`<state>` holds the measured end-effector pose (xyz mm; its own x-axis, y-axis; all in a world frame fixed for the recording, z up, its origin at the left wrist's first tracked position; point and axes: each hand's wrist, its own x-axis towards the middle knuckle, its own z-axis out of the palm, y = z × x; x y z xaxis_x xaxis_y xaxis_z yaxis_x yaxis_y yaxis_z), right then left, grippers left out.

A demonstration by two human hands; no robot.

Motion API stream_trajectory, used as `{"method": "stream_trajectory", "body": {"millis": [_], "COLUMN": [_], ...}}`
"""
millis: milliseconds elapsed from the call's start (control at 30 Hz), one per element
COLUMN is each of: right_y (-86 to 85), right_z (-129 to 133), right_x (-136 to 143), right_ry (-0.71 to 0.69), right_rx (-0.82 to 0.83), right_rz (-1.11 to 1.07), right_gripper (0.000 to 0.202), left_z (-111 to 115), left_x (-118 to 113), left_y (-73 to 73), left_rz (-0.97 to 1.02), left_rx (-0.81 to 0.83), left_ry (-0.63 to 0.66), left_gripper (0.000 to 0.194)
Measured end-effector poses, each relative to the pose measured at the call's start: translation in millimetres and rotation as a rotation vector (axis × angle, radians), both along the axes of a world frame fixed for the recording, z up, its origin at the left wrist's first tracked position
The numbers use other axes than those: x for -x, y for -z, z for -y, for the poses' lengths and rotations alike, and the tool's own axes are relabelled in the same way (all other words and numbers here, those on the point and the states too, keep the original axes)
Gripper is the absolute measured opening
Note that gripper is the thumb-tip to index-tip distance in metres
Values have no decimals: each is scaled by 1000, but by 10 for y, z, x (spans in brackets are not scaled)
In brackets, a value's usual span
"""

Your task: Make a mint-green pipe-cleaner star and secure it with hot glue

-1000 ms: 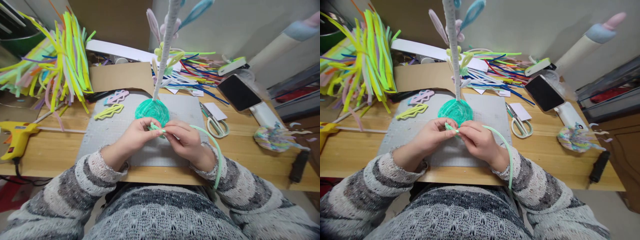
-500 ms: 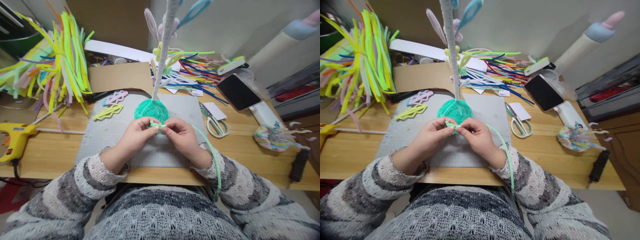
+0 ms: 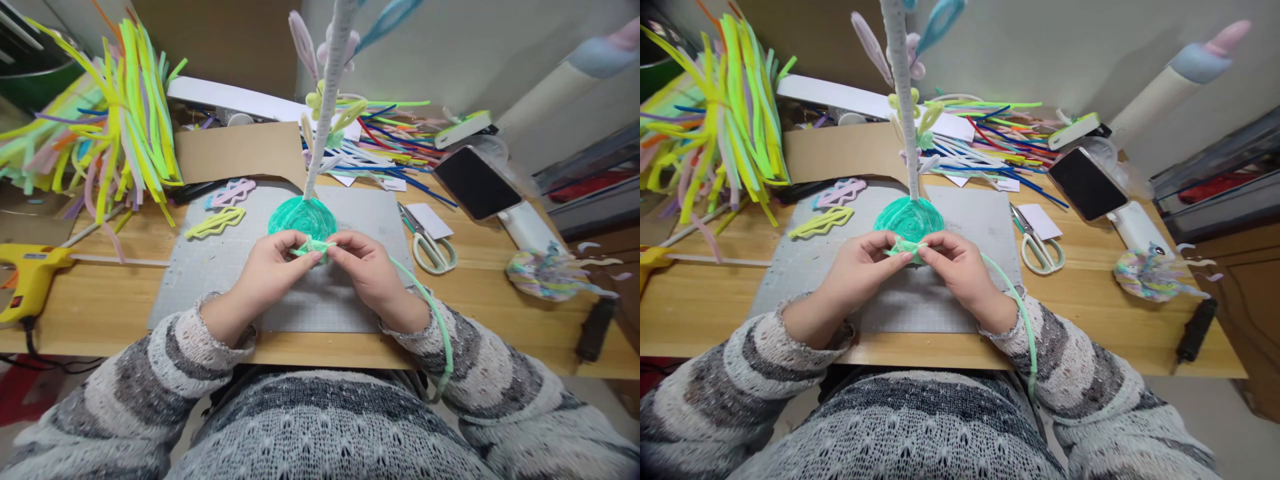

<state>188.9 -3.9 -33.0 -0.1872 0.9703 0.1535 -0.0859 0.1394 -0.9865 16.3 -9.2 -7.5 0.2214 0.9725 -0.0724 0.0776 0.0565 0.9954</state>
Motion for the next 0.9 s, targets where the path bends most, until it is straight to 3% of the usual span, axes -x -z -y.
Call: {"method": "stream_trajectory", "body": {"millis": [167, 467, 633, 767, 900], "right_y": [40, 45, -9, -50, -51], "right_z": [23, 38, 13, 41, 96], "right_x": [12, 35, 18, -20, 4], "right_ry": [53, 94, 27, 91, 90], "right_rx": [-77, -65, -41, -148, -113], "right_rz": [-12, 95, 65, 178, 176], "right_gripper": [5, 7, 15, 13, 12], "left_z": [14, 11, -65, -114, -119], "left_x": [-30, -48, -6, 0, -14], "left_y": [61, 89, 80, 74, 64], "left_rz": [6, -48, 267, 530, 621], "left_rx": [-2, -9, 146, 288, 314], "left_ry": [3, -21, -10, 14, 26], "left_gripper": [24, 23, 23, 22, 21]}}
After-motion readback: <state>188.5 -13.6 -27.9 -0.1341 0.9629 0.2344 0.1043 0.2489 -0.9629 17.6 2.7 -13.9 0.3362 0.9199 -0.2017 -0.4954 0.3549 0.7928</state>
